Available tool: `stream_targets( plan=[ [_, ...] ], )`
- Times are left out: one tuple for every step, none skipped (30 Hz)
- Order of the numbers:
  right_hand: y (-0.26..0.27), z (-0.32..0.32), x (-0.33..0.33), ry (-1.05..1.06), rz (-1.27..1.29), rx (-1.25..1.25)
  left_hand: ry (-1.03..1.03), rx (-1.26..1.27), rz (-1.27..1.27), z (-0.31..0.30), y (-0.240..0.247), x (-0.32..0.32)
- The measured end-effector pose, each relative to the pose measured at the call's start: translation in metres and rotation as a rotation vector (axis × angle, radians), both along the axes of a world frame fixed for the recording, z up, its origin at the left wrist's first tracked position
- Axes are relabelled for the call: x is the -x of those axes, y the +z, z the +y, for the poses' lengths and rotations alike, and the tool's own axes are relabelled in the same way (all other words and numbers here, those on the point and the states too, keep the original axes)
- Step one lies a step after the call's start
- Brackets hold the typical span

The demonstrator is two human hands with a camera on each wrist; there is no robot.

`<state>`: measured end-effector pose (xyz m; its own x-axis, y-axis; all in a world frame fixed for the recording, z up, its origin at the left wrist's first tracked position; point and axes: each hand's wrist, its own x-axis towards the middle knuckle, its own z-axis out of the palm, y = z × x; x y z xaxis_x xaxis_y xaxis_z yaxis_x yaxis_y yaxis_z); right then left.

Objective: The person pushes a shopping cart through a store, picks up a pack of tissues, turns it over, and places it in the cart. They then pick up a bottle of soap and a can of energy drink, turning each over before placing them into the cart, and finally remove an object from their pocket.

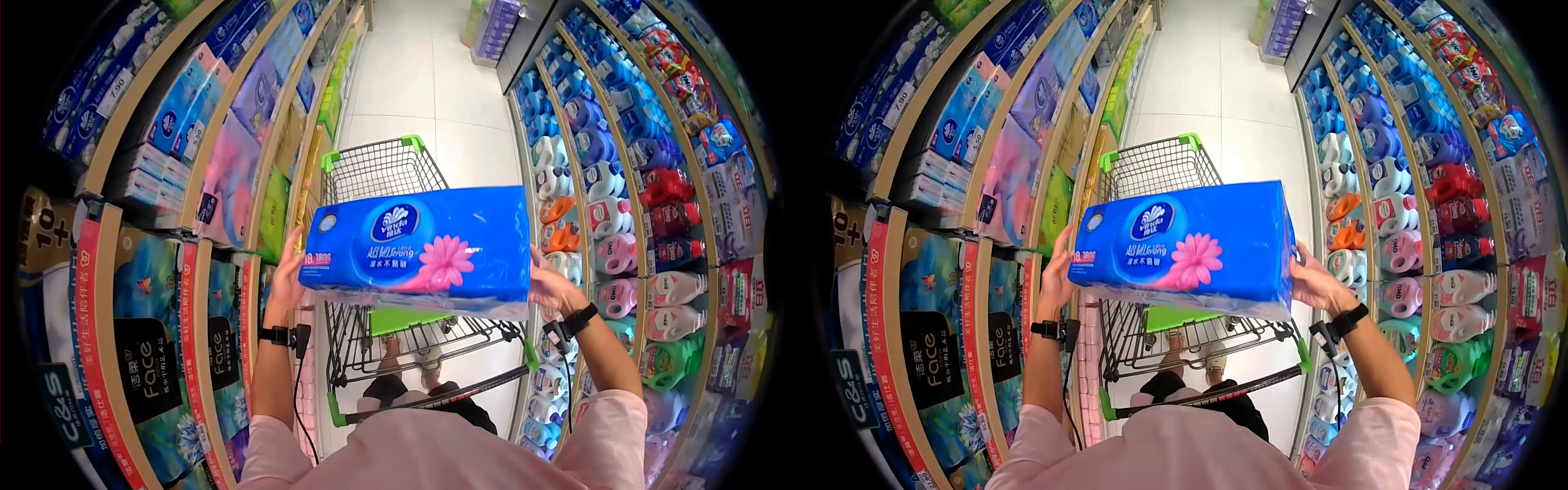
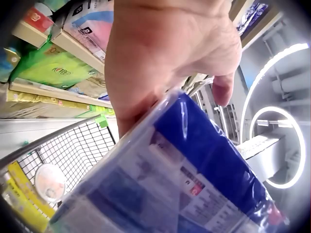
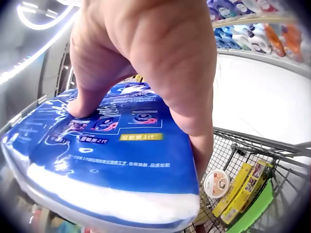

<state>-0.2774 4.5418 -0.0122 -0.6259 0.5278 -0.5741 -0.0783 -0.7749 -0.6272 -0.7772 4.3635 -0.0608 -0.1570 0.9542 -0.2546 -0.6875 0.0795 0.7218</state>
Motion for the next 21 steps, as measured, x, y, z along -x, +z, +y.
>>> stream_targets(
  plan=[
    [0.008, -0.008, 0.006, -0.062, -0.004, -0.01, -0.052, 0.064, 0.176, 0.011, -0.004, -0.002],
    [0.011, -0.011, 0.008, -0.049, -0.038, -0.084, -0.159, 0.057, 0.279, 0.023, -0.03, 0.003],
    [0.008, -0.012, 0.008, -0.018, -0.086, -0.192, -0.145, 0.095, 0.295, 0.037, -0.05, 0.001],
    [0.004, -0.013, 0.008, 0.011, -0.14, -0.3, -0.134, 0.127, 0.312, 0.057, -0.067, -0.002],
    [-0.005, -0.013, 0.008, 0.059, -0.209, -0.443, -0.123, 0.158, 0.327, 0.077, -0.081, -0.007],
    [-0.001, -0.015, 0.018, 0.059, -0.349, -0.607, -0.127, 0.133, 0.348, 0.096, -0.093, -0.012],
    [-0.01, -0.017, 0.023, 0.043, -0.436, -0.725, -0.105, 0.181, 0.328, 0.115, -0.105, -0.015],
    [-0.027, -0.018, 0.03, -0.021, -0.403, -0.732, -0.07, 0.231, 0.302, 0.135, -0.119, -0.016],
    [-0.042, -0.016, 0.039, -0.085, -0.369, -0.74, -0.037, 0.277, 0.274, 0.156, -0.13, -0.016],
    [-0.047, -0.013, 0.05, -0.065, -0.437, -0.783, -0.017, 0.306, 0.341, 0.175, -0.131, -0.018],
    [-0.055, -0.016, 0.061, -0.053, -0.51, -0.815, 0.041, 0.305, 0.32, 0.19, -0.123, -0.024],
    [-0.065, -0.018, 0.071, -0.094, -0.522, -0.778, 0.028, 0.365, 0.309, 0.21, -0.139, -0.024],
    [-0.077, -0.017, 0.082, -0.126, -0.529, -0.744, 0.023, 0.425, 0.297, 0.229, -0.154, -0.022],
    [-0.092, -0.02, 0.088, -0.132, -0.565, -0.827, -0.07, 0.355, 0.223, 0.238, -0.157, -0.021],
    [-0.111, -0.022, 0.09, -0.134, -0.594, -0.912, -0.068, 0.347, 0.151, 0.247, -0.166, -0.024],
    [-0.141, -0.024, 0.085, -0.152, -0.562, -0.853, -0.075, 0.382, 0.136, 0.252, -0.159, -0.03],
    [-0.134, -0.027, 0.096, -0.138, -0.614, -0.774, -0.088, 0.416, 0.126, 0.256, -0.151, -0.033],
    [-0.149, -0.029, 0.095, -0.089, -0.693, -0.777, -0.13, 0.426, 0.122, 0.26, -0.163, -0.034],
    [-0.172, -0.032, 0.089, -0.045, -0.771, -0.78, -0.174, 0.432, 0.121, 0.266, -0.175, -0.035],
    [-0.204, -0.036, 0.08, -0.067, -0.761, -0.729, -0.222, 0.439, 0.122, 0.271, -0.189, -0.038],
    [-0.184, -0.036, 0.094, -0.054, -0.797, -0.744, -0.194, 0.451, 0.107, 0.274, -0.206, -0.04]
  ],
)
